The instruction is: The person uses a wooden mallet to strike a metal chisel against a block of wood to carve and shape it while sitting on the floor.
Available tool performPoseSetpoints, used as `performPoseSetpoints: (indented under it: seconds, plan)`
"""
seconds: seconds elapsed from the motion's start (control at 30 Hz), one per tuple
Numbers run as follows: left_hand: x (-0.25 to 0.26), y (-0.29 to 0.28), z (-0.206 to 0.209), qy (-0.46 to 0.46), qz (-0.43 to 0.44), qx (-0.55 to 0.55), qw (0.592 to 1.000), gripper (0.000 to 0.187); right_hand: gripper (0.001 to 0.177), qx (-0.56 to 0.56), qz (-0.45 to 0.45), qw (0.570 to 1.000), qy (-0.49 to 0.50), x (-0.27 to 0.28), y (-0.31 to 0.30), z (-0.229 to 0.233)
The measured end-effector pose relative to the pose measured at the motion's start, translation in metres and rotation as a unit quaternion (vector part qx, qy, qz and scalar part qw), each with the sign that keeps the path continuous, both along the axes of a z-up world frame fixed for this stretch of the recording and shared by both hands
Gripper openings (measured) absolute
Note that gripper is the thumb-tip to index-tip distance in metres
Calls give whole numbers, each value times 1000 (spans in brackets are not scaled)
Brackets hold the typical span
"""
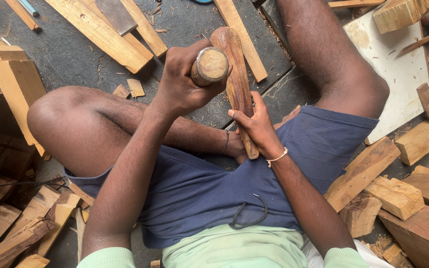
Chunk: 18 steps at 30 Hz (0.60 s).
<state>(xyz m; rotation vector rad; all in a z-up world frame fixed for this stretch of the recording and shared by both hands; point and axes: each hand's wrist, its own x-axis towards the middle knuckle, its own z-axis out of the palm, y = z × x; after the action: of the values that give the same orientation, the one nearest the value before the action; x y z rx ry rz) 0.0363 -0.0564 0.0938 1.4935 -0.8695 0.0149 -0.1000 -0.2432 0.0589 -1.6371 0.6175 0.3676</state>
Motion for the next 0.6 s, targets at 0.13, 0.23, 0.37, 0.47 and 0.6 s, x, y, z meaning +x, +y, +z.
performPoseSetpoints:
  seconds: [0.13,0.23,0.37,0.47,0.6]
  plan:
    - [-1,0,-2,1,1,6,1000,20,65,7,-1,1000,-8,-2,0,-2]
    - [-1,-1,-6,13,8,16,1000,17,63,25,-5,999,-21,-4,-1,-5]
    - [-2,1,-4,-10,1,5,1000,18,61,29,-8,999,-28,-7,-2,-5]
    - [-3,1,-1,7,-2,2,1000,19,61,7,-4,999,-33,-9,-1,-4]
    - [-2,1,2,5,7,3,1000,20,62,25,-2,996,-82,-12,-2,-3]
